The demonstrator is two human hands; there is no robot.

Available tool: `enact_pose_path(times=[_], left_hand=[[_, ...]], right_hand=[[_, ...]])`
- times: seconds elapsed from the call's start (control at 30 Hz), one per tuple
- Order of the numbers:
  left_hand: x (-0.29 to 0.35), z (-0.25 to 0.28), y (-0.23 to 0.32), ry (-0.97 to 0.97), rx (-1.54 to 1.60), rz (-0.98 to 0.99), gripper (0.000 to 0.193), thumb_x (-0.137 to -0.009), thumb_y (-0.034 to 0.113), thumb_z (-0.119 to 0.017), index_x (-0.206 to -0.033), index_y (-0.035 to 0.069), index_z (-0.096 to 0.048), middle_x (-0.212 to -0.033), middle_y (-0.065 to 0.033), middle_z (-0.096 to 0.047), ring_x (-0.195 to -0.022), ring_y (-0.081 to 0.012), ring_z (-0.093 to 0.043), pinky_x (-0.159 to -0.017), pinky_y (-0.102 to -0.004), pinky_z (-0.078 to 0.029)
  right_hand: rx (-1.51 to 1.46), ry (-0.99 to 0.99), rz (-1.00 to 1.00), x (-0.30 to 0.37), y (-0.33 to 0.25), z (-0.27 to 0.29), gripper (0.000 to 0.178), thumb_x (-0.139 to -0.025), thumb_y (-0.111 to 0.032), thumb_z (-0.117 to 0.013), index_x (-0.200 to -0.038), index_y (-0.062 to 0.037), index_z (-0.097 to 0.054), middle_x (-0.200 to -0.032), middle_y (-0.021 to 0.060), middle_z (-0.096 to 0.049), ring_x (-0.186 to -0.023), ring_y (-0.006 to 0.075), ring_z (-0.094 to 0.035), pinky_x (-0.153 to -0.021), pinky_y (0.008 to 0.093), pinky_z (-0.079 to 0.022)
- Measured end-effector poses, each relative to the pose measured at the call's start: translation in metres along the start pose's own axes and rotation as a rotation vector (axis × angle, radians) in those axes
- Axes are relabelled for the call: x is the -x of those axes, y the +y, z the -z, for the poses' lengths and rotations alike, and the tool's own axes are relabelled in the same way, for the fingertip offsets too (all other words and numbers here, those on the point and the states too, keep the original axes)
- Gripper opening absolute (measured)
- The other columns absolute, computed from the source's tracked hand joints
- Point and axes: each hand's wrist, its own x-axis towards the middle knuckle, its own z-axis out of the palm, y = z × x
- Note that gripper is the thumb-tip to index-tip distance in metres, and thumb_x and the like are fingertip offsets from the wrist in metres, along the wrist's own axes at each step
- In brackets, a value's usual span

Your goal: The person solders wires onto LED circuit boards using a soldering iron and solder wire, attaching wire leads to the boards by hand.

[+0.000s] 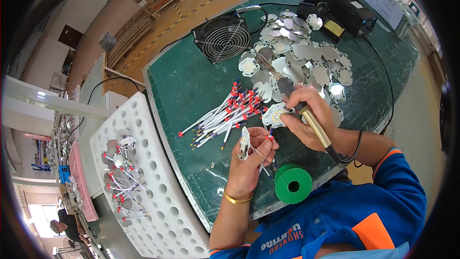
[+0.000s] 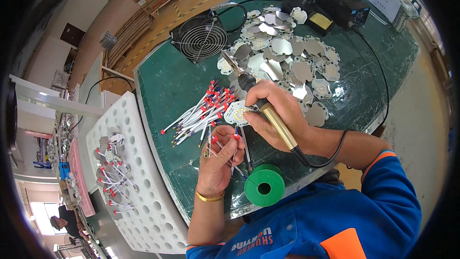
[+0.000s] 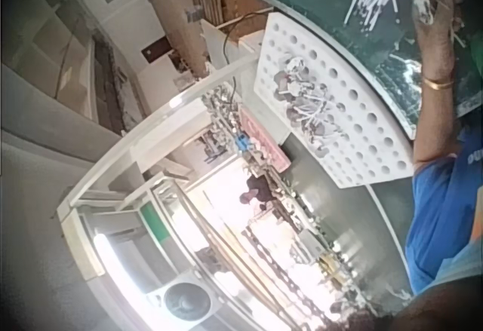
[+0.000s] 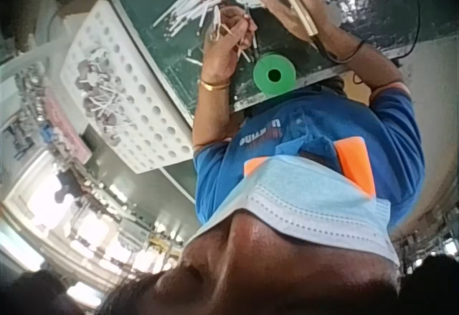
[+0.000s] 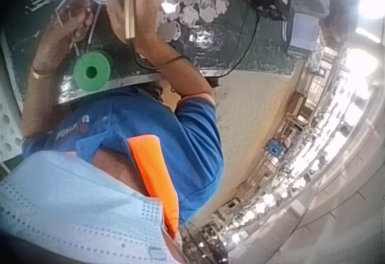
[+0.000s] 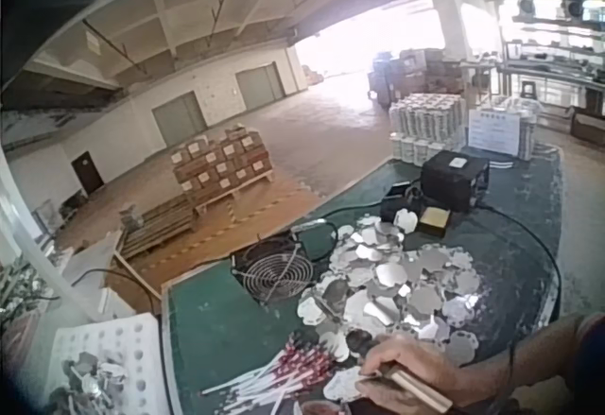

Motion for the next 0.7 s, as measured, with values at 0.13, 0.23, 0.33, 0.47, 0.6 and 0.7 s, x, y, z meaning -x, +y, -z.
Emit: enact_pose_path(times=[0.13, 0.23, 0.33, 0.47, 0.6, 0.7], left_hand=[[0.000, 0.003, -0.002, 0.003, 0.003, 0.005, 0.024, -0.084, 0.013, -0.063, -0.104, 0.004, -0.053, -0.080, -0.0064, -0.062, -0.062, -0.0078, -0.051, -0.051, -0.0195, -0.036], [0.003, -0.001, 0.000, 0.016, -0.041, -0.011, 0.023, -0.084, 0.014, -0.063, -0.103, 0.004, -0.054, -0.081, -0.0065, -0.062, -0.060, -0.0076, -0.050, -0.051, -0.0193, -0.036], [0.002, 0.001, -0.003, 0.047, -0.095, 0.017, 0.024, -0.084, 0.015, -0.064, -0.102, 0.003, -0.056, -0.080, -0.0063, -0.062, -0.060, -0.0075, -0.050, -0.050, -0.0190, -0.036], [0.004, 0.002, -0.006, 0.135, -0.094, -0.099, 0.021, -0.082, 0.005, -0.061, -0.102, 0.001, -0.057, -0.083, -0.0065, -0.063, -0.067, -0.0096, -0.057, -0.056, -0.0192, -0.042], [0.003, -0.004, -0.018, 0.265, -0.291, -0.381, 0.028, -0.076, -0.011, -0.056, -0.101, 0.000, -0.058, -0.088, -0.0069, -0.064, -0.077, -0.0113, -0.061, -0.069, -0.0227, -0.048], [0.006, -0.012, -0.018, 0.326, -0.547, -0.527, 0.028, -0.072, -0.014, -0.057, -0.097, -0.003, -0.061, -0.091, -0.0069, -0.065, -0.079, -0.0107, -0.061, -0.072, -0.0236, -0.048]], right_hand=[[-0.020, -0.006, 0.000, 0.001, 0.001, 0.000, 0.029, -0.074, 0.001, -0.065, -0.095, -0.0054, -0.047, -0.082, 0.0093, -0.053, -0.070, 0.0237, -0.053, -0.064, 0.0318, -0.043], [-0.033, -0.001, 0.031, 0.001, 0.000, -0.001, 0.028, -0.074, 0.001, -0.064, -0.095, -0.0054, -0.046, -0.083, 0.0097, -0.053, -0.070, 0.0237, -0.053, -0.063, 0.0322, -0.043], [-0.167, -0.032, 0.006, 0.005, 0.002, -0.003, 0.027, -0.075, 0.001, -0.064, -0.094, -0.0058, -0.046, -0.083, 0.0100, -0.054, -0.069, 0.0242, -0.053, -0.061, 0.0336, -0.042], [-0.096, -0.051, 0.103, 0.003, -0.003, -0.005, 0.028, -0.072, 0.006, -0.064, -0.091, -0.0052, -0.047, -0.076, 0.0085, -0.054, -0.062, 0.0243, -0.051, -0.053, 0.0331, -0.040], [0.034, 0.011, 0.222, 0.010, -0.003, -0.009, 0.029, -0.067, 0.009, -0.064, -0.088, -0.0045, -0.048, -0.071, 0.0076, -0.052, -0.056, 0.0233, -0.046, -0.044, 0.0332, -0.035], [0.041, 0.048, 0.191, 0.009, -0.005, -0.010, 0.030, -0.067, 0.010, -0.063, -0.088, -0.0043, -0.048, -0.071, 0.0077, -0.051, -0.055, 0.0238, -0.044, -0.046, 0.0343, -0.035]])
